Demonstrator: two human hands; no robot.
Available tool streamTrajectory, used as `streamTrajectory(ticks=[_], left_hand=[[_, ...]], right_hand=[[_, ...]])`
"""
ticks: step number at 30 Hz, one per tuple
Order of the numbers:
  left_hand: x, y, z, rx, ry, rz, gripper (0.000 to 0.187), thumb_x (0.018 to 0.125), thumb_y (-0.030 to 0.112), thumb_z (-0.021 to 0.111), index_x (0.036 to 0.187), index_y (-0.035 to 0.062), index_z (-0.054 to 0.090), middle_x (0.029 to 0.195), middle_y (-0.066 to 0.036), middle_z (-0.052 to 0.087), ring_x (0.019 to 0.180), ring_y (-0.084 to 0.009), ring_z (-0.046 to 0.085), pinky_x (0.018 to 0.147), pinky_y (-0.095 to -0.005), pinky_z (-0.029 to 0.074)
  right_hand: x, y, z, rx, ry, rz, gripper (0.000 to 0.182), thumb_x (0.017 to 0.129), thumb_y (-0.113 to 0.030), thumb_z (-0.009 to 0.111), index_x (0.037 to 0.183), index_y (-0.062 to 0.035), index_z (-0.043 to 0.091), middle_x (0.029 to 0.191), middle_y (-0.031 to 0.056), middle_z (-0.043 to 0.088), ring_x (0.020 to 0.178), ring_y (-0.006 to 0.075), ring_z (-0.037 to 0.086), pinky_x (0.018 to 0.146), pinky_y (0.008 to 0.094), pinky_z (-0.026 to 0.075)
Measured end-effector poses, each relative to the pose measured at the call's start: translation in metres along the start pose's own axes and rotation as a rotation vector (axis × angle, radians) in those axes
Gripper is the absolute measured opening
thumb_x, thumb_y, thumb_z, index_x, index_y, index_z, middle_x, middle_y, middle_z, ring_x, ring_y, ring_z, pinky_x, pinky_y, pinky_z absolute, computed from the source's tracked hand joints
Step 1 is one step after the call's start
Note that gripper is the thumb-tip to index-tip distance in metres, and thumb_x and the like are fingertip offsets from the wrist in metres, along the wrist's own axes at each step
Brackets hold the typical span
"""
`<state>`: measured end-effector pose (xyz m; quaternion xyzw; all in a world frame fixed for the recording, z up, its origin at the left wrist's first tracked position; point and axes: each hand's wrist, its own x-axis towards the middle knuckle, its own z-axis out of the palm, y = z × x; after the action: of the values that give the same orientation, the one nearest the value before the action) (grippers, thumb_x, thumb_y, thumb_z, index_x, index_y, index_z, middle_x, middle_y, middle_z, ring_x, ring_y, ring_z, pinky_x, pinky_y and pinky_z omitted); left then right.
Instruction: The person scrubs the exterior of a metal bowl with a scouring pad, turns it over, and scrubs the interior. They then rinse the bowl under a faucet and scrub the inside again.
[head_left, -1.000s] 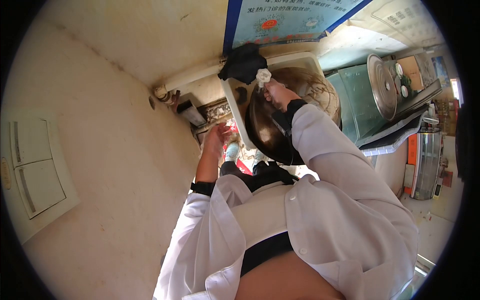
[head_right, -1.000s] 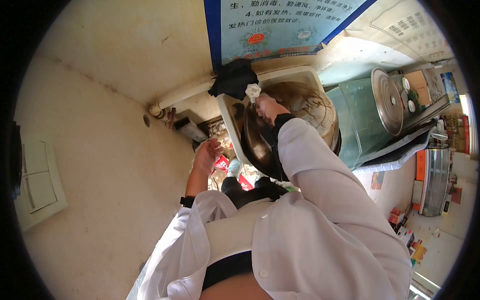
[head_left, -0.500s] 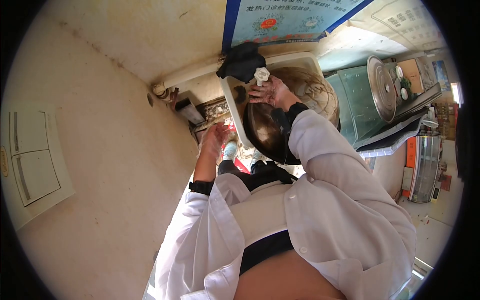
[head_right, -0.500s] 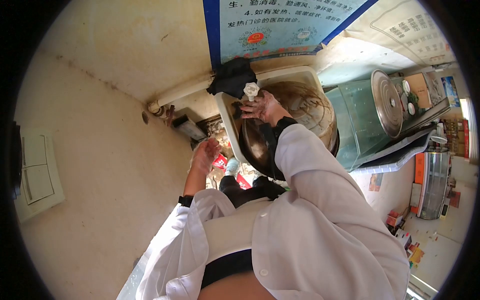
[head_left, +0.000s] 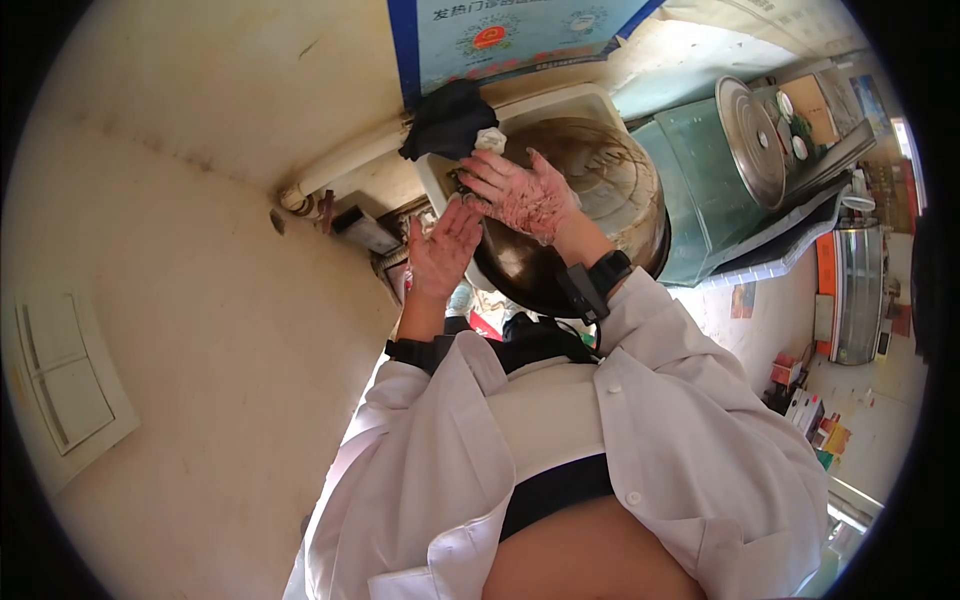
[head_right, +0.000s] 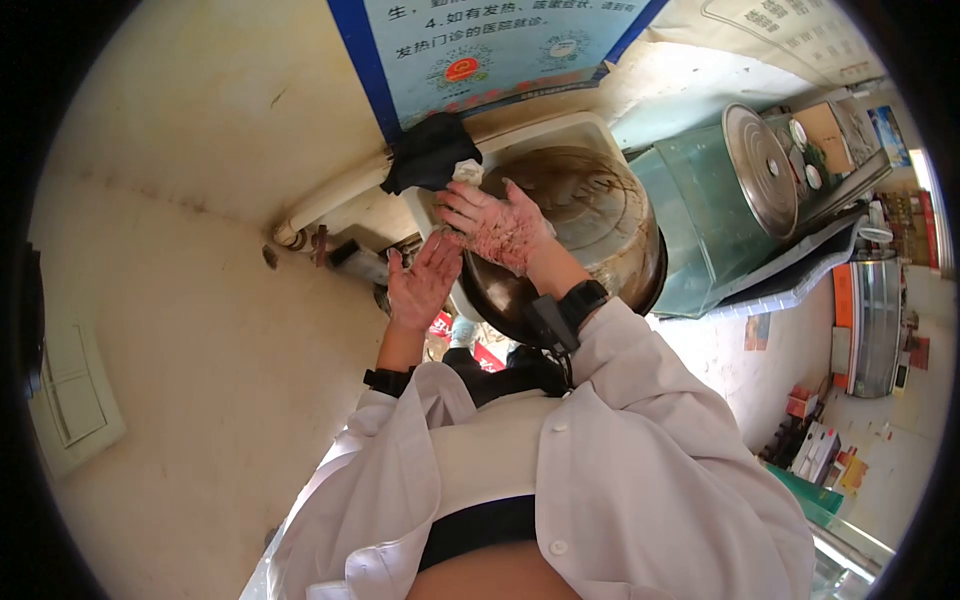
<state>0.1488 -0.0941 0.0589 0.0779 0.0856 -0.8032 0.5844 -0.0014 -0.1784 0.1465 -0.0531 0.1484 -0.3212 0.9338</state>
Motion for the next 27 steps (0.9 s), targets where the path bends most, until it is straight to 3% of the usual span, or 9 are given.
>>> streamTrajectory(ticks=[2, 4, 7, 10, 14, 16, 17, 19, 27], left_hand=[[0.006, -0.006, 0.004, -0.046, -0.072, -0.050, 0.066, 0.081, 0.055, 0.030, 0.124, 0.0056, 0.033, 0.121, -0.011, 0.041, 0.111, -0.0225, 0.039, 0.096, -0.0340, 0.028], [0.014, -0.013, 0.010, -0.071, -0.301, -0.094, 0.070, 0.078, 0.059, 0.030, 0.124, 0.0059, 0.034, 0.122, -0.009, 0.041, 0.111, -0.0202, 0.039, 0.093, -0.0333, 0.030], [0.018, -0.023, 0.036, -0.282, -0.389, -0.130, 0.075, 0.075, 0.063, 0.031, 0.125, 0.0066, 0.032, 0.123, -0.007, 0.040, 0.109, -0.0185, 0.040, 0.090, -0.0338, 0.032], [0.023, -0.023, 0.051, -0.245, -0.427, -0.109, 0.080, 0.073, 0.065, 0.031, 0.128, 0.0073, 0.027, 0.125, -0.006, 0.038, 0.106, -0.0184, 0.041, 0.089, -0.0345, 0.032], [0.024, -0.021, 0.067, -0.086, -0.417, -0.040, 0.078, 0.076, 0.062, 0.027, 0.131, 0.0068, 0.019, 0.131, -0.008, 0.030, 0.111, -0.0213, 0.037, 0.088, -0.0329, 0.031], [0.024, -0.023, 0.076, -0.061, -0.283, 0.046, 0.080, 0.076, 0.064, 0.023, 0.131, 0.0055, 0.018, 0.135, -0.011, 0.021, 0.120, -0.0244, 0.027, 0.097, -0.0378, 0.024], [0.024, -0.024, 0.077, -0.056, -0.279, 0.045, 0.080, 0.076, 0.064, 0.023, 0.131, 0.0055, 0.018, 0.135, -0.011, 0.021, 0.120, -0.0244, 0.027, 0.097, -0.0378, 0.024], [0.025, -0.024, 0.079, -0.153, -0.312, 0.050, 0.082, 0.075, 0.065, 0.018, 0.130, 0.0037, 0.018, 0.136, -0.013, 0.017, 0.126, -0.0264, 0.015, 0.102, -0.0409, 0.013], [0.031, -0.029, 0.071, -0.152, -0.266, 0.096, 0.081, 0.077, 0.063, 0.018, 0.128, 0.0005, 0.021, 0.135, -0.015, 0.020, 0.126, -0.0274, 0.015, 0.102, -0.0409, 0.013]], right_hand=[[-0.007, 0.000, 0.010, 0.013, -0.008, -0.005, 0.070, 0.082, -0.055, 0.012, 0.129, -0.0038, 0.022, 0.133, 0.0108, 0.025, 0.122, 0.0280, 0.024, 0.098, 0.0445, 0.019], [-0.016, 0.001, 0.017, 0.030, -0.013, -0.009, 0.071, 0.081, -0.056, 0.013, 0.130, -0.0043, 0.020, 0.134, 0.0102, 0.023, 0.122, 0.0279, 0.023, 0.098, 0.0443, 0.018], [-0.026, -0.001, 0.023, 0.016, -0.063, -0.011, 0.071, 0.081, -0.057, 0.014, 0.130, -0.0067, 0.021, 0.135, 0.0103, 0.020, 0.122, 0.0282, 0.022, 0.097, 0.0448, 0.019], [-0.037, -0.005, 0.023, -0.012, -0.066, -0.001, 0.069, 0.081, -0.058, 0.014, 0.131, -0.0106, 0.021, 0.135, 0.0104, 0.020, 0.123, 0.0285, 0.022, 0.096, 0.0467, 0.020], [-0.048, -0.011, 0.027, -0.012, -0.065, -0.028, 0.067, 0.080, -0.058, 0.011, 0.132, -0.0156, 0.018, 0.136, 0.0080, 0.020, 0.124, 0.0278, 0.020, 0.096, 0.0520, 0.016], [-0.051, -0.017, 0.027, -0.023, -0.067, -0.040, 0.068, 0.080, -0.059, 0.009, 0.132, -0.0163, 0.018, 0.136, 0.0072, 0.020, 0.124, 0.0281, 0.019, 0.096, 0.0532, 0.015], [-0.054, -0.018, 0.027, -0.022, -0.047, -0.074, 0.069, 0.079, -0.060, 0.009, 0.131, -0.0154, 0.019, 0.135, 0.0084, 0.021, 0.124, 0.0285, 0.020, 0.095, 0.0545, 0.014], [-0.060, -0.021, 0.024, -0.010, -0.033, -0.105, 0.070, 0.079, -0.061, 0.009, 0.131, -0.0144, 0.021, 0.134, 0.0095, 0.022, 0.123, 0.0290, 0.020, 0.094, 0.0558, 0.014], [-0.096, -0.067, 0.005, -0.135, 0.102, -0.391, 0.067, 0.081, -0.057, 0.007, 0.131, -0.0141, 0.019, 0.134, 0.0071, 0.022, 0.123, 0.0277, 0.020, 0.096, 0.0544, 0.015]])
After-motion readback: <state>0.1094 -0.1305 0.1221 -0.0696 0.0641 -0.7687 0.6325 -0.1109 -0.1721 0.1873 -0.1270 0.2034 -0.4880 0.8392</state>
